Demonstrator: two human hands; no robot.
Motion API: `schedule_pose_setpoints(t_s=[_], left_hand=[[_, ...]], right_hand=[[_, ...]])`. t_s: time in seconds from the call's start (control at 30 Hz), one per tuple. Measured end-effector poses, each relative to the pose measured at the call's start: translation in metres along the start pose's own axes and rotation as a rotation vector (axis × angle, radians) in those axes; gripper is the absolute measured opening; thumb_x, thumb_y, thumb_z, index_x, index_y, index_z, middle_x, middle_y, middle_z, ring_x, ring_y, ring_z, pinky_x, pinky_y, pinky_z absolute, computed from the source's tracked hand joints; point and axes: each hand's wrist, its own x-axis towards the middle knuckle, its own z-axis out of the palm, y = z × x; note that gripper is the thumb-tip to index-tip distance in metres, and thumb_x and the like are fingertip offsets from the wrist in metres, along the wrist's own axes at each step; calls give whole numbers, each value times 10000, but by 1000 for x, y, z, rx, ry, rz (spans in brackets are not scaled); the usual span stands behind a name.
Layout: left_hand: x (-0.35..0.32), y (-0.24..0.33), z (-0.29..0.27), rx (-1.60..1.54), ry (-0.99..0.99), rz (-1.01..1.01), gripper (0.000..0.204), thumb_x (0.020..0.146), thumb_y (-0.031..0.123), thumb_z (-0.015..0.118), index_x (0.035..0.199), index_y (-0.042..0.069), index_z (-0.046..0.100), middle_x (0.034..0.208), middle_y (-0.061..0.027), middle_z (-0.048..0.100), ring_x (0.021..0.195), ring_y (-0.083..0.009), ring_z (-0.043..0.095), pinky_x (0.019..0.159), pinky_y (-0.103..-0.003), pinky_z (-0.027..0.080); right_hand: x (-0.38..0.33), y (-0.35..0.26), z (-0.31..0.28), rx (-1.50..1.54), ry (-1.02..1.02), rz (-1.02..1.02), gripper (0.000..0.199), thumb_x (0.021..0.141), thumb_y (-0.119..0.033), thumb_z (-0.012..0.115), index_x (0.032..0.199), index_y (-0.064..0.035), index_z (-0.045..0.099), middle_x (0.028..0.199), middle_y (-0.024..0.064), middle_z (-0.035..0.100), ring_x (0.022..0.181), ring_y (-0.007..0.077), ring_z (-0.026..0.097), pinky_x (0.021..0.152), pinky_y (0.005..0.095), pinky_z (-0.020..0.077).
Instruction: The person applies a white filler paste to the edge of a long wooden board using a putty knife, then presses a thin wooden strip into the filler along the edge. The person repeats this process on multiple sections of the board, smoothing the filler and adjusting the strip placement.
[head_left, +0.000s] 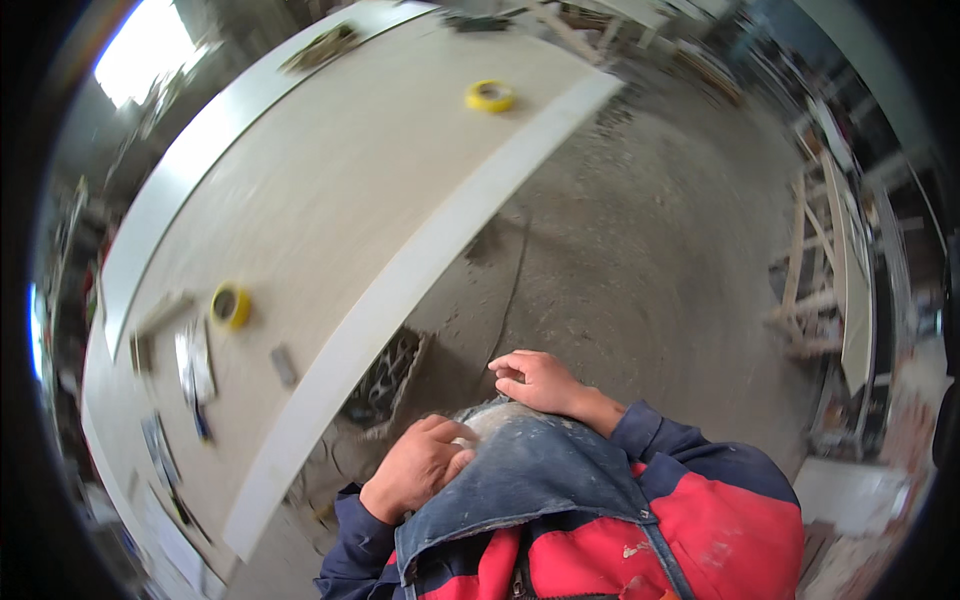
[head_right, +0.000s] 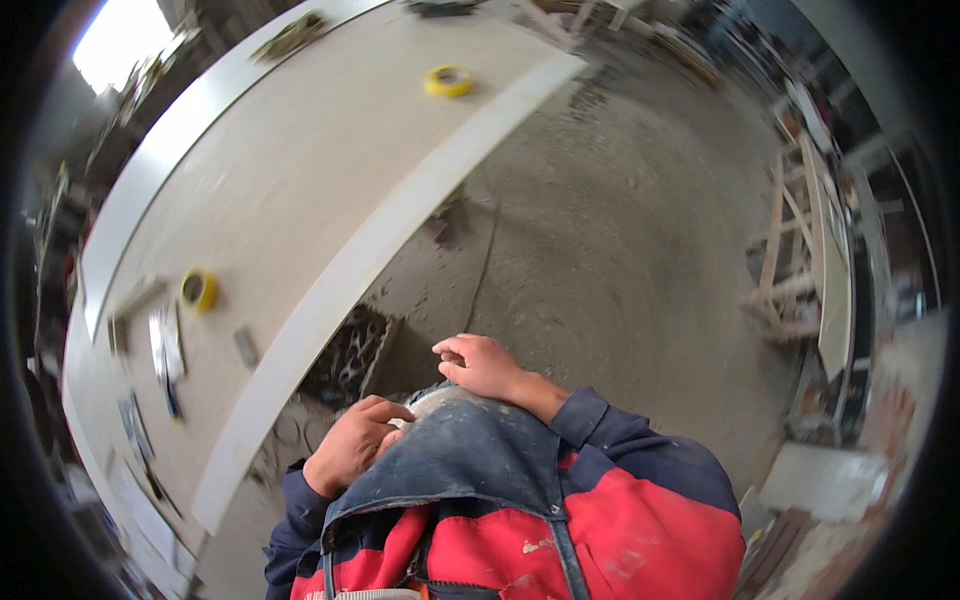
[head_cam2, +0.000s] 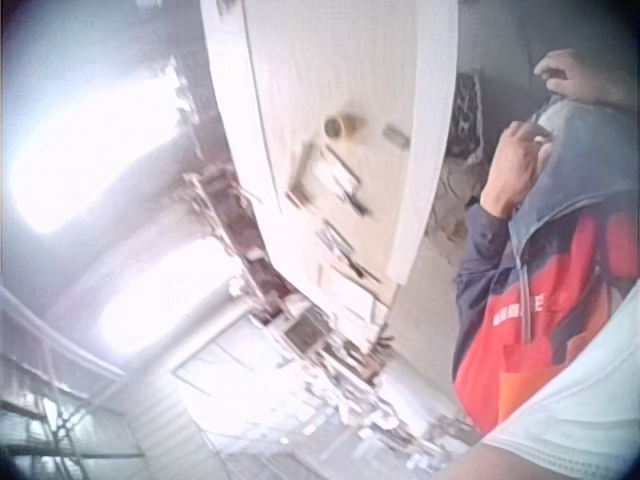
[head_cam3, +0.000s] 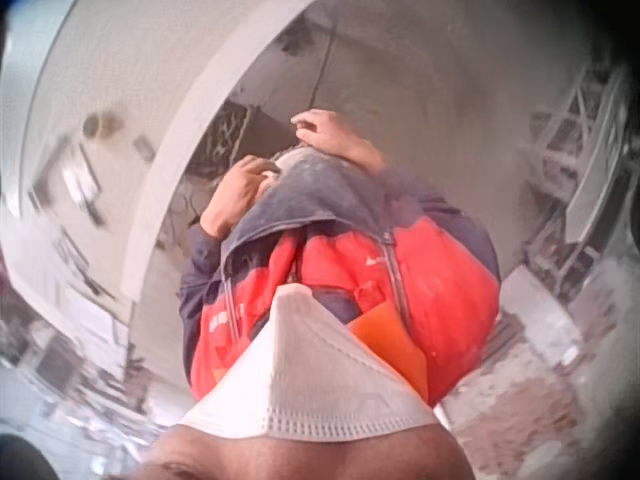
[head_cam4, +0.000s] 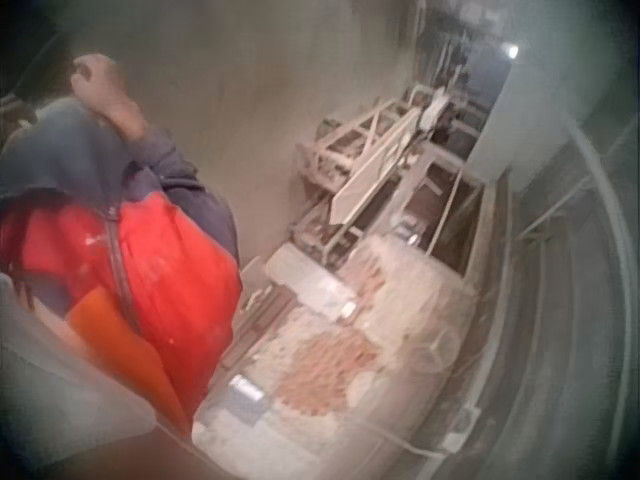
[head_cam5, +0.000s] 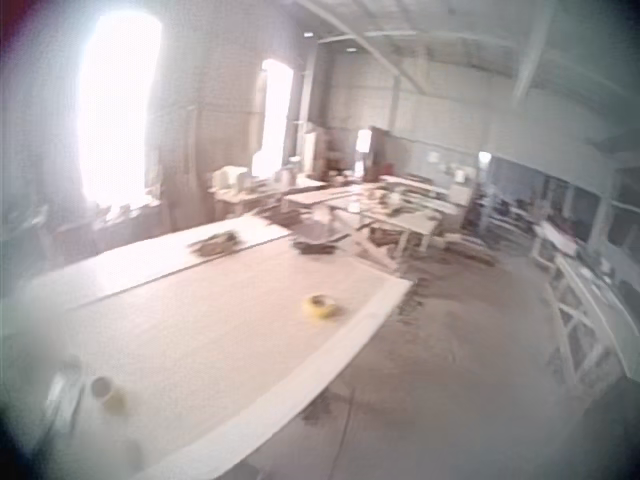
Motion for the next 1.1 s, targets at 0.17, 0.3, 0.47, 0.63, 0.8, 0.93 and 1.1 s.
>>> schedule_pose_setpoints(t_s=[0.17,0.3,0.47,0.63,0.8,0.93,1.1], left_hand=[[145,44,-1,-374,-151,227,346,1061,275,547,1138,10,757,1382,-227,627,1216,-388,610,1074,-447,453],[228,44,4,-298,-65,172,408,992,252,668,1300,-15,679,1346,-226,656,1250,-380,633,1064,-432,484],[322,-7,5,364,132,34,504,880,194,777,1322,-6,641,1262,-222,675,1188,-399,630,1028,-466,499],[429,-90,-12,661,322,-33,677,834,241,819,1402,-7,546,1336,-192,626,1255,-388,563,1072,-476,447],[569,-134,-32,828,465,-258,884,797,363,852,1458,-77,463,1430,-221,537,1333,-397,481,1137,-503,367],[686,-156,-44,830,447,-379,991,774,443,868,1481,-92,425,1499,-197,464,1384,-372,421,1145,-493,337],[784,-172,-49,830,411,-546,1137,724,500,889,1537,-88,353,1535,-193,403,1427,-376,365,1166,-513,282]], right_hand=[[-48,71,-78,238,371,149,342,924,-192,716,1220,-21,721,1049,138,757,926,235,733,833,358,582],[-69,123,-97,429,596,317,322,944,-173,709,1210,9,726,1024,133,785,913,164,739,813,318,583],[-61,153,-139,560,524,389,348,956,-195,715,1238,10,717,1006,71,773,923,117,704,853,295,565],[-16,196,-215,486,546,405,360,949,-188,716,1246,15,711,1006,82,770,933,129,706,856,299,563],[53,228,-328,362,479,455,371,945,-177,713,1263,13,701,1020,90,768,930,139,707,850,305,564],[105,249,-426,311,438,415,372,949,-168,711,1267,24,695,1025,81,768,917,130,706,845,299,562],[177,291,-544,369,426,449,353,961,-127,720,1274,33,684,1039,55,759,959,111,695,858,285,560]])
